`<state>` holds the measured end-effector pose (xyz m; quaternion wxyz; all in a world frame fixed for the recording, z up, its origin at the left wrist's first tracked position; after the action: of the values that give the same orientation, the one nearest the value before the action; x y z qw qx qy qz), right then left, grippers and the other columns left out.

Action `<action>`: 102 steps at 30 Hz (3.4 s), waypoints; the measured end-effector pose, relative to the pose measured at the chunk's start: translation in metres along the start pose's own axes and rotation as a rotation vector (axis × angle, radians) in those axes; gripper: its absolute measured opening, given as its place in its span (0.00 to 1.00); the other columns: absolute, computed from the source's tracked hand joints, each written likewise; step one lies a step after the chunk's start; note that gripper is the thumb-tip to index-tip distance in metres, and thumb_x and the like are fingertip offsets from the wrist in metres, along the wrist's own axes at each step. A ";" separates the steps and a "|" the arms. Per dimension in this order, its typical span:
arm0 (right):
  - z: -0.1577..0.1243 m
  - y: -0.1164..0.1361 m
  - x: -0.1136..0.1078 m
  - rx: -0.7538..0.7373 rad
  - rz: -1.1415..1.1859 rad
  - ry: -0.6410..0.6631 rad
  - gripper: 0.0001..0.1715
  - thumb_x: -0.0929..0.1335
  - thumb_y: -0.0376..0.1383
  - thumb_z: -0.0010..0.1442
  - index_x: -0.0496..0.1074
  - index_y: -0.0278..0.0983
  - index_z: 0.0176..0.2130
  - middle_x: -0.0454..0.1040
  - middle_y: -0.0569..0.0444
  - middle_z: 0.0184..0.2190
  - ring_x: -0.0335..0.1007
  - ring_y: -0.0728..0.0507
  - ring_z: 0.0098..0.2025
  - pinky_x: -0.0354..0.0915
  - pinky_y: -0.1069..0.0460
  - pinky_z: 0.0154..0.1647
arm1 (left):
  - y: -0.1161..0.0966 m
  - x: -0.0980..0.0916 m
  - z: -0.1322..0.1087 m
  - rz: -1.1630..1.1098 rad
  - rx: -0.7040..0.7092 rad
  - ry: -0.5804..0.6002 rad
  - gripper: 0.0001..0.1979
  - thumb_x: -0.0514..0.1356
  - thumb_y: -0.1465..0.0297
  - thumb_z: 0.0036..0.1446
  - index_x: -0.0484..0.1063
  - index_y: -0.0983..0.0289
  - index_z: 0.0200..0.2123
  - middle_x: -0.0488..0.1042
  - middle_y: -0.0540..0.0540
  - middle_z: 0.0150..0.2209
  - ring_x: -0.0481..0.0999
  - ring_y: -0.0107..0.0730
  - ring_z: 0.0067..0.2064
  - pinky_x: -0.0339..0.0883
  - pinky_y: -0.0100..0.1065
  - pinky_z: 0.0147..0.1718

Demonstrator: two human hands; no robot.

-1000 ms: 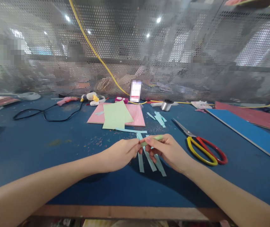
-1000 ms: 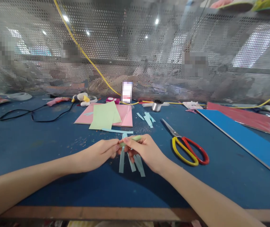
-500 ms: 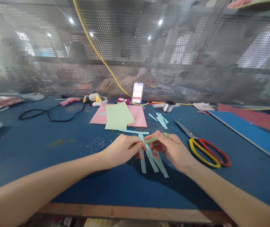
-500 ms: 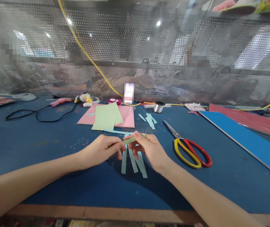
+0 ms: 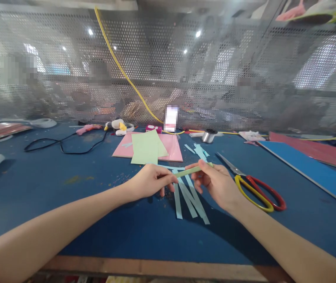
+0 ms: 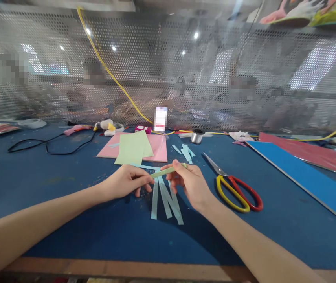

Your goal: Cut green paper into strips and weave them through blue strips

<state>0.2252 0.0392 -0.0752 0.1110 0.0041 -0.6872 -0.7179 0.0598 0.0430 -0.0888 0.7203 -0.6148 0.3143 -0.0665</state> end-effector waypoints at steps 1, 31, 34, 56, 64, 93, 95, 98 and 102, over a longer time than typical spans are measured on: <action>0.001 0.002 -0.002 -0.015 0.009 -0.018 0.23 0.74 0.51 0.54 0.82 0.32 0.33 0.71 0.52 0.22 0.63 0.50 0.19 0.60 0.54 0.15 | 0.000 -0.001 0.000 -0.001 -0.004 0.003 0.15 0.57 0.62 0.62 0.79 0.67 0.36 0.81 0.56 0.32 0.72 0.23 0.21 0.66 0.26 0.22; -0.001 0.006 -0.025 -0.034 0.250 -0.170 0.16 0.78 0.42 0.48 0.75 0.34 0.23 0.67 0.57 0.23 0.56 0.54 0.21 0.53 0.56 0.17 | -0.021 0.016 -0.017 0.087 0.080 -0.214 0.18 0.56 0.60 0.63 0.82 0.65 0.35 0.81 0.56 0.30 0.66 0.25 0.22 0.62 0.27 0.19; 0.007 0.016 -0.049 -0.097 0.330 -0.256 0.12 0.78 0.40 0.48 0.78 0.36 0.31 0.68 0.59 0.24 0.57 0.54 0.22 0.54 0.57 0.18 | -0.014 0.017 -0.017 0.045 0.036 -0.215 0.19 0.56 0.58 0.63 0.82 0.66 0.36 0.81 0.57 0.31 0.63 0.23 0.20 0.61 0.27 0.18; -0.008 0.011 -0.010 0.000 0.089 -0.054 0.17 0.78 0.43 0.49 0.78 0.32 0.23 0.65 0.57 0.19 0.50 0.57 0.17 0.50 0.58 0.13 | -0.013 0.038 -0.010 -0.191 0.032 -0.006 0.15 0.64 0.60 0.57 0.82 0.66 0.37 0.80 0.54 0.32 0.74 0.32 0.32 0.66 0.29 0.32; -0.013 -0.005 0.008 0.051 -0.120 0.075 0.18 0.75 0.48 0.52 0.78 0.34 0.30 0.63 0.61 0.18 0.52 0.55 0.16 0.55 0.57 0.13 | 0.005 0.031 -0.007 -0.544 -0.068 -0.156 0.12 0.70 0.62 0.50 0.80 0.66 0.32 0.77 0.52 0.28 0.74 0.26 0.30 0.67 0.25 0.30; -0.036 0.018 0.027 -0.811 -1.307 0.040 0.13 0.65 0.34 0.67 0.78 0.35 0.37 0.79 0.52 0.29 0.74 0.45 0.31 0.62 0.52 0.34 | 0.020 0.000 -0.007 -0.646 -0.048 -0.440 0.18 0.69 0.61 0.52 0.78 0.62 0.44 0.71 0.51 0.34 0.69 0.28 0.36 0.69 0.27 0.29; -0.035 0.019 0.028 -0.744 -1.227 0.056 0.13 0.65 0.34 0.67 0.79 0.36 0.36 0.78 0.52 0.28 0.73 0.45 0.30 0.62 0.52 0.33 | 0.019 -0.002 -0.007 -0.628 -0.020 -0.449 0.18 0.70 0.61 0.51 0.79 0.62 0.45 0.71 0.51 0.33 0.69 0.28 0.36 0.68 0.27 0.31; -0.028 0.013 0.024 -0.490 -1.057 0.104 0.13 0.68 0.40 0.64 0.80 0.36 0.33 0.76 0.53 0.26 0.70 0.47 0.27 0.61 0.53 0.29 | 0.017 -0.002 -0.007 -0.660 0.007 -0.431 0.19 0.69 0.63 0.52 0.78 0.62 0.47 0.73 0.51 0.35 0.70 0.27 0.36 0.68 0.28 0.37; -0.021 -0.015 0.015 0.028 -0.582 0.156 0.23 0.70 0.52 0.58 0.79 0.35 0.34 0.73 0.54 0.23 0.64 0.50 0.20 0.61 0.54 0.18 | 0.014 0.003 -0.007 -0.726 0.004 -0.383 0.17 0.69 0.65 0.52 0.79 0.61 0.47 0.74 0.50 0.35 0.71 0.27 0.36 0.67 0.29 0.41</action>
<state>0.2114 0.0166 -0.0886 -0.0470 0.2577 -0.6564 -0.7075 0.0541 0.0395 -0.1034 0.6968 -0.6855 -0.0631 -0.2015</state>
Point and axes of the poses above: each hand's wrist, its own z-axis towards the middle knuckle, its own x-axis out of the palm, y = z × x, the point moved 8 cm from there along z, towards the middle knuckle
